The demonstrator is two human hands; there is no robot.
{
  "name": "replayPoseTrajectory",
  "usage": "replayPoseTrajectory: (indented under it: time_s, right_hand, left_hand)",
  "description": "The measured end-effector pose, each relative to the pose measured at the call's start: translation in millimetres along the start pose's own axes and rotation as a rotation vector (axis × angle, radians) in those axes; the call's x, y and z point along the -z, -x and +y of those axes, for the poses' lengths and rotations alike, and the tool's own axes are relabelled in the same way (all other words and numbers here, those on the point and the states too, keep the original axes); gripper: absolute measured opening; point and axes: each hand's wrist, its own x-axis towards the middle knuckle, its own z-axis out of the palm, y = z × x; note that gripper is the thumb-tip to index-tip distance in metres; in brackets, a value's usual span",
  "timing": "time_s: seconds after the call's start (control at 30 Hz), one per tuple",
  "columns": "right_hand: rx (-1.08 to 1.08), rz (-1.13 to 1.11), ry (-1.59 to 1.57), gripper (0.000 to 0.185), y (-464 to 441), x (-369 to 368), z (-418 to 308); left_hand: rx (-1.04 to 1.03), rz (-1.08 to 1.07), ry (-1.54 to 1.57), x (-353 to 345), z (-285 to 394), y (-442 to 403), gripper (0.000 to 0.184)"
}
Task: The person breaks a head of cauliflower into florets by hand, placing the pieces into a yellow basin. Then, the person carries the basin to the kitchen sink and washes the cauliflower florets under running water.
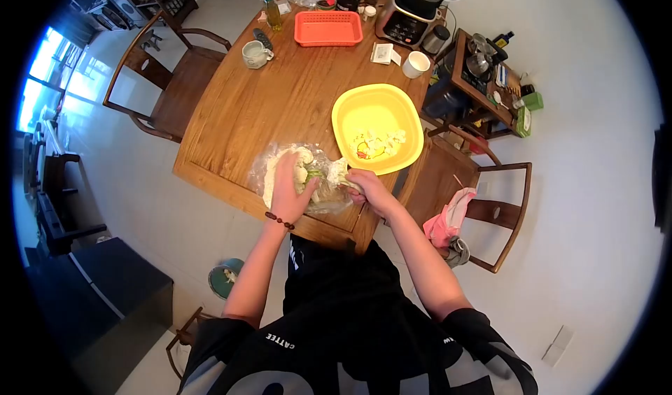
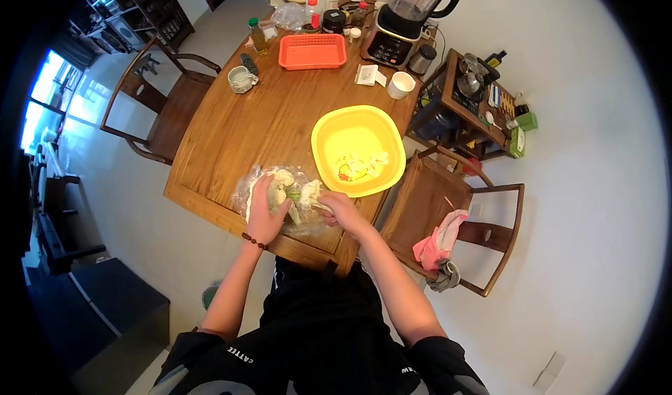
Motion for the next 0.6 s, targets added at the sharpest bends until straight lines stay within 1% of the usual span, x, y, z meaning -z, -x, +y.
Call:
replayPoseTrajectory:
  time_s: [0.07, 0.1, 0.17, 0.2, 0.23, 0.27, 0.3, 0.33, 0.37, 0.4, 0.43, 0.47, 0.5, 0.53, 0.6]
  right_hand:
    - [0.001, -0.122, -0.196, 0.013, 4, -13, -4]
    - [-0.004, -0.072, -0.145, 0.013, 25, 9, -18]
    - [0.067, -0.179, 0.062, 0.007, 23, -8, -26]
    - [0.071, -0.183, 0.070, 0.007, 20, -5, -31]
    - [0.024, -0.314, 0.135, 0.006, 19, -4, -30]
    - [-0.017, -0.450, 0.201, 0.008, 16, -5, -29]
    - [-0.015, -0.461, 0.199, 0.008, 14, -10, -34]
    - [-0.065, -0.461, 0.166, 0.009, 16, -18, -42]
    - [-0.114, -0.460, 0.137, 0.010, 15, -23, -47]
    - [-0.113, -0.472, 0.143, 0.010, 11, -25, -52]
    - [-0.160, -0.557, 0.181, 0.012, 8, -29, -53]
    - [-0.206, -0.638, 0.221, 0.014, 7, -31, -54]
    - [-0.207, -0.649, 0.228, 0.014, 2, -33, -51]
    - [-0.184, -0.537, 0.237, 0.019, -1, -37, -46]
    - [-0.168, -0.442, 0.249, 0.024, -2, -47, -42]
  left_hand:
    - [-0.250, -0.147, 0.355, 18, 23, -12, 0.068]
    - [-0.257, -0.130, 0.425, -17, 49, -18, 0.068]
    - [-0.506, -0.287, 0.506, -16, 58, -34, 0.058]
    - [-0.567, -0.303, 0.484, -11, 65, -39, 0.045]
    - [-0.554, -0.312, 0.482, -4, 67, -36, 0.045]
    - [-0.626, -0.341, 0.429, 3, 66, -36, 0.041]
    - [-0.705, -0.362, 0.371, 11, 67, -40, 0.037]
    - [-0.700, -0.359, 0.362, 22, 71, -43, 0.037]
    - [-0.818, -0.385, 0.297, 35, 77, -47, 0.034]
    - [-0.934, -0.408, 0.228, 42, 79, -51, 0.031]
    - [-0.923, -0.406, 0.219, 45, 78, -50, 0.031]
    - [-1.013, -0.420, 0.187, 46, 77, -49, 0.029]
    - [-1.105, -0.431, 0.152, 48, 76, -51, 0.027]
    - [-1.096, -0.424, 0.144, 50, 76, -52, 0.027]
    - [-1.031, -0.294, 0.168, 55, 75, -50, 0.020]
